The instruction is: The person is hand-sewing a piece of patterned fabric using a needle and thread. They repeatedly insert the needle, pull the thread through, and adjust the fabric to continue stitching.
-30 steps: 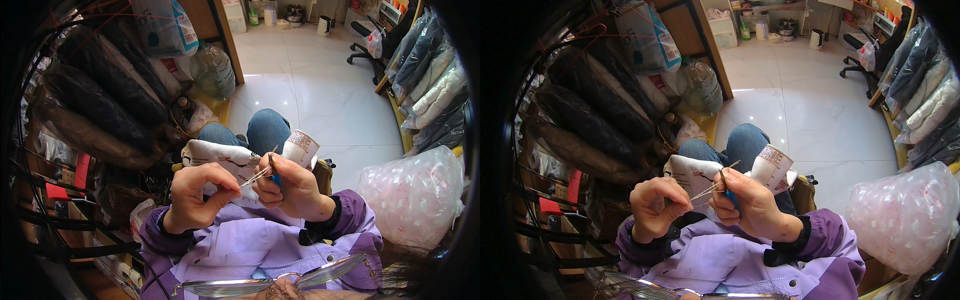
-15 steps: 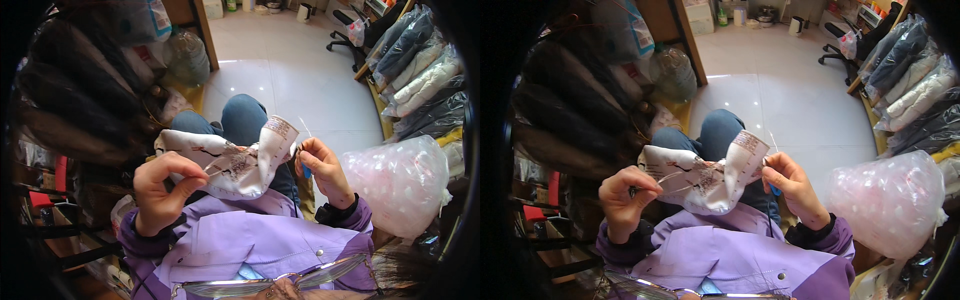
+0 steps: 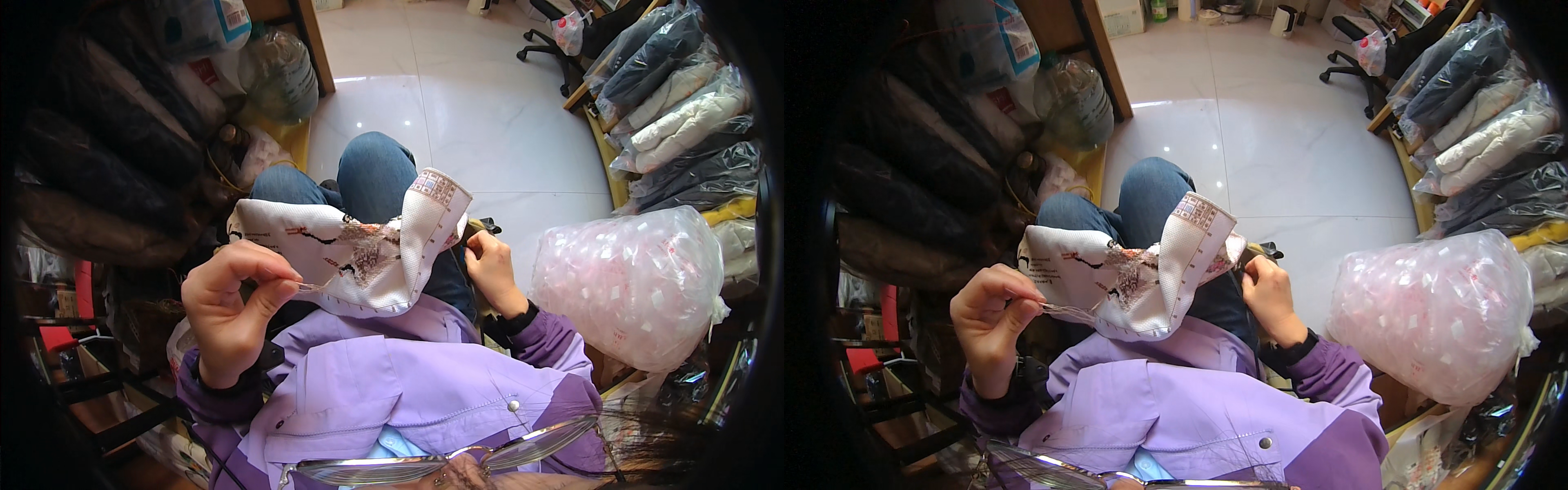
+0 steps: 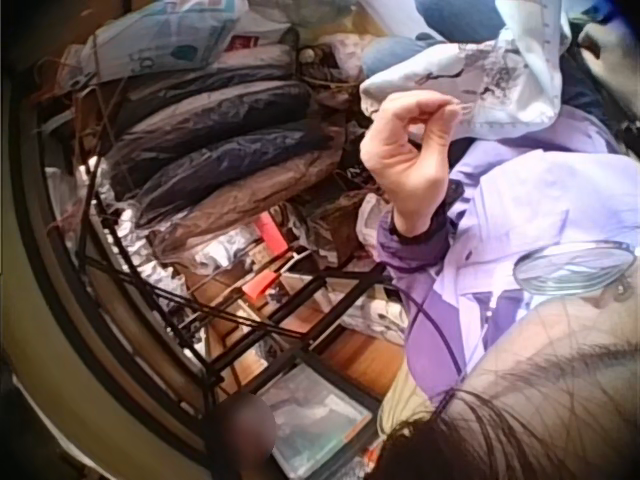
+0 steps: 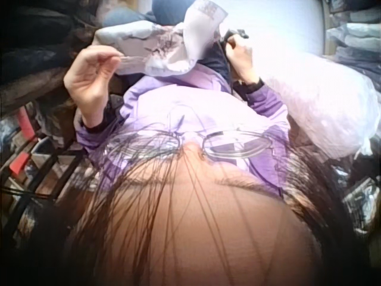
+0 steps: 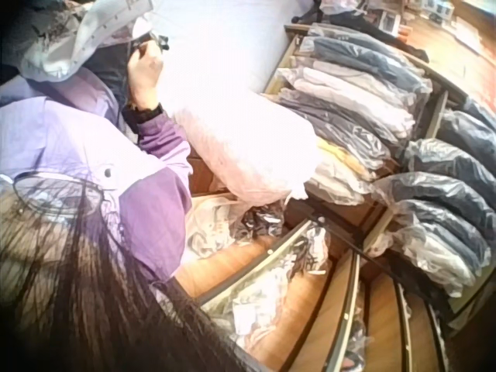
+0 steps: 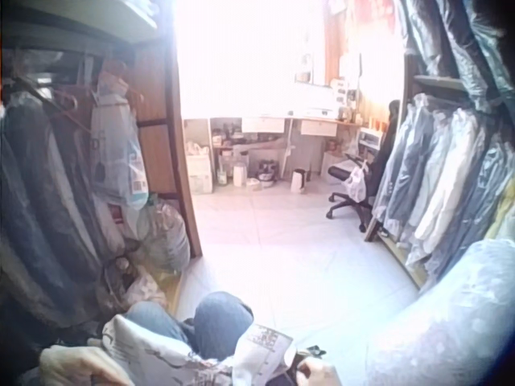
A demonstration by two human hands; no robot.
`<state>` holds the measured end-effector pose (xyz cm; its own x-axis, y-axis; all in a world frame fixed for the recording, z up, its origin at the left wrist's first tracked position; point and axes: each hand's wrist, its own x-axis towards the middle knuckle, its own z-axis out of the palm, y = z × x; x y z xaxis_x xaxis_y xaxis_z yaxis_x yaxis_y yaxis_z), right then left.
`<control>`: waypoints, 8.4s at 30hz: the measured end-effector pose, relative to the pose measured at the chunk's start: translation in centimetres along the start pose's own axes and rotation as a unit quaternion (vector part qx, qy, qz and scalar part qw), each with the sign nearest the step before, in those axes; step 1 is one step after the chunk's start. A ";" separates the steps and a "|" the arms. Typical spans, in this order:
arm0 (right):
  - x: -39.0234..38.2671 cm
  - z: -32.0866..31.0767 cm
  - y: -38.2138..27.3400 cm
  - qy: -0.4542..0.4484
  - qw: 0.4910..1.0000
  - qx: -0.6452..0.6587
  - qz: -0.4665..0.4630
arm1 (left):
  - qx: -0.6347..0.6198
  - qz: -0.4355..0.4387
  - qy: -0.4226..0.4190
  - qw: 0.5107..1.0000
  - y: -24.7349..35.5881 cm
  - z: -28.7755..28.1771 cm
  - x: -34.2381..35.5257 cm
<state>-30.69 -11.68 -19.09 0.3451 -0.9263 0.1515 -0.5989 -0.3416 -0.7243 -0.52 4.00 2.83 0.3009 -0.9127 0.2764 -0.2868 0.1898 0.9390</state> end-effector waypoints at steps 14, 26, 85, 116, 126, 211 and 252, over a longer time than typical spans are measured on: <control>2.3 -7.9 -18.3 -0.041 0.934 0.174 -0.309 | 0.013 0.024 -0.067 0.997 1.4 0.7 0.6; 2.7 -3.3 -22.7 -0.124 0.877 0.303 -0.351 | -0.223 0.016 -0.081 0.971 1.0 0.8 0.7; 2.7 -0.2 -17.1 -0.224 0.639 0.694 0.244 | 0.350 0.278 -0.089 0.890 -3.7 2.8 3.5; 2.2 -0.1 -17.2 -0.224 0.642 0.694 0.236 | 0.358 0.283 -0.106 0.883 -3.0 2.9 3.6; 2.2 -0.2 -17.4 -0.222 0.650 0.690 0.228 | 0.406 0.308 -0.105 0.854 -2.8 3.3 3.1; 1.6 0.4 -17.7 -0.264 0.608 0.712 0.232 | 0.397 0.103 -0.173 0.895 0.0 4.8 3.8; 2.0 0.1 -17.8 -0.284 0.579 0.720 0.256 | 0.333 0.301 -0.072 0.891 -3.8 1.6 2.7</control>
<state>-19.26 -7.45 -6.02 0.8159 -0.5056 -0.2807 0.3545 0.8208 -0.4480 -0.10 0.19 -0.28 -0.1952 -0.7647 0.6141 -0.8474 0.4467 0.2869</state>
